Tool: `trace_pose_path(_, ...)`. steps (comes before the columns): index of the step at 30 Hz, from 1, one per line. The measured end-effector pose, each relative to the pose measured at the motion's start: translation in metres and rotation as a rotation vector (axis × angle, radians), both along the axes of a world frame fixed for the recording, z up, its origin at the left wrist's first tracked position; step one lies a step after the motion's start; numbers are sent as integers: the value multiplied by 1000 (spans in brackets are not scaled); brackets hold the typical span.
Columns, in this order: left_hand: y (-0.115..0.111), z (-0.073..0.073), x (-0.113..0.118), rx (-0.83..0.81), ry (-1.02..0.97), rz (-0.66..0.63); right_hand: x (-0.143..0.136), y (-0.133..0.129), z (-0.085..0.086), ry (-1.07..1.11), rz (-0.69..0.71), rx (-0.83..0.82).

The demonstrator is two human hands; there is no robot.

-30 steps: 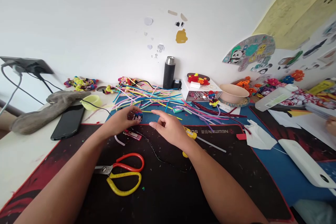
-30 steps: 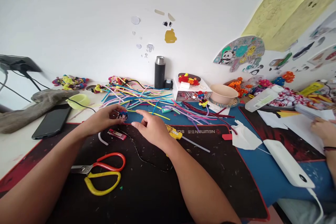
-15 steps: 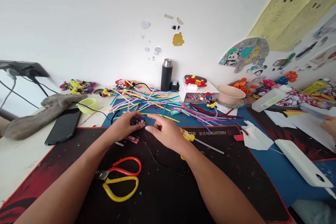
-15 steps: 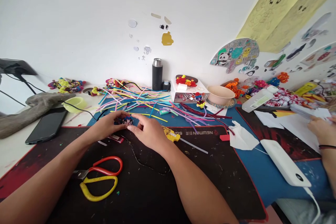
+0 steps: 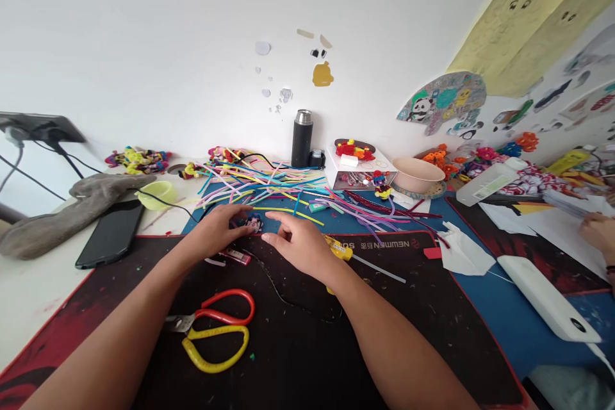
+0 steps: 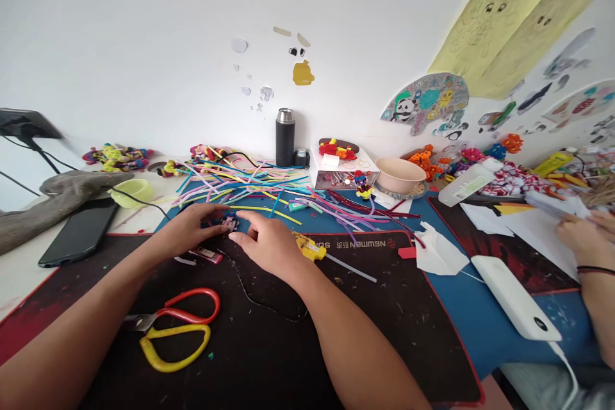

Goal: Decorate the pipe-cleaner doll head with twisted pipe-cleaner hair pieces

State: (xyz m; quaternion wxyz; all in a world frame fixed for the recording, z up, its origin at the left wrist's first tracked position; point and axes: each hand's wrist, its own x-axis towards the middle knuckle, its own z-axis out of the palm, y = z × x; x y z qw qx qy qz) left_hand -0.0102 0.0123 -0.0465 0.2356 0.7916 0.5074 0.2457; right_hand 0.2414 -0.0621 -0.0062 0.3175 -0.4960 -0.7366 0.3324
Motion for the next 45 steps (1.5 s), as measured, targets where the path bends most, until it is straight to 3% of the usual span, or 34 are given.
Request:
trace_pose_path(4, 5, 13, -17, 1, -103, 139, 2, 0, 3, 5, -18, -1)
trace_pose_path(8, 2, 53, -18, 43, -133, 302, 5, 2, 3, 47, -48, 12)
trace_pose_path(11, 7, 82, 5, 85, 53, 214, 7, 4, 0, 105, -60, 48)
trace_pose_path(13, 19, 89, 27, 112, 309, 74, 8, 6, -3, 140, -67, 66)
trace_pose_path(15, 36, 83, 50, 112, 383, 14, 9, 8, -6, 157, -78, 78)
trace_pose_path(19, 74, 49, 81, 124, 494, -46, 10, 12, -10, 167, -94, 106)
trace_pose_path(22, 94, 25, 89, 135, 551, -48, 10, 11, -8, 138, -106, 98)
trace_pose_path(25, 106, 12, 90, 140, 592, -50, 9, 8, -3, 110, -99, 75)
trace_pose_path(28, 111, 11, 90, 152, 619, -75, 6, 3, 7, 106, -78, 53)
trace_pose_path(34, 106, 22, 88, 171, 646, -109, 7, 0, 24, 127, -77, 9)
trace_pose_path(40, 98, 33, 82, 210, 655, -126, 10, 6, 17, 236, -97, 15)
trace_pose_path(45, 103, 30, 76, 185, 681, -197, 9, 8, 8, 236, -99, 44)
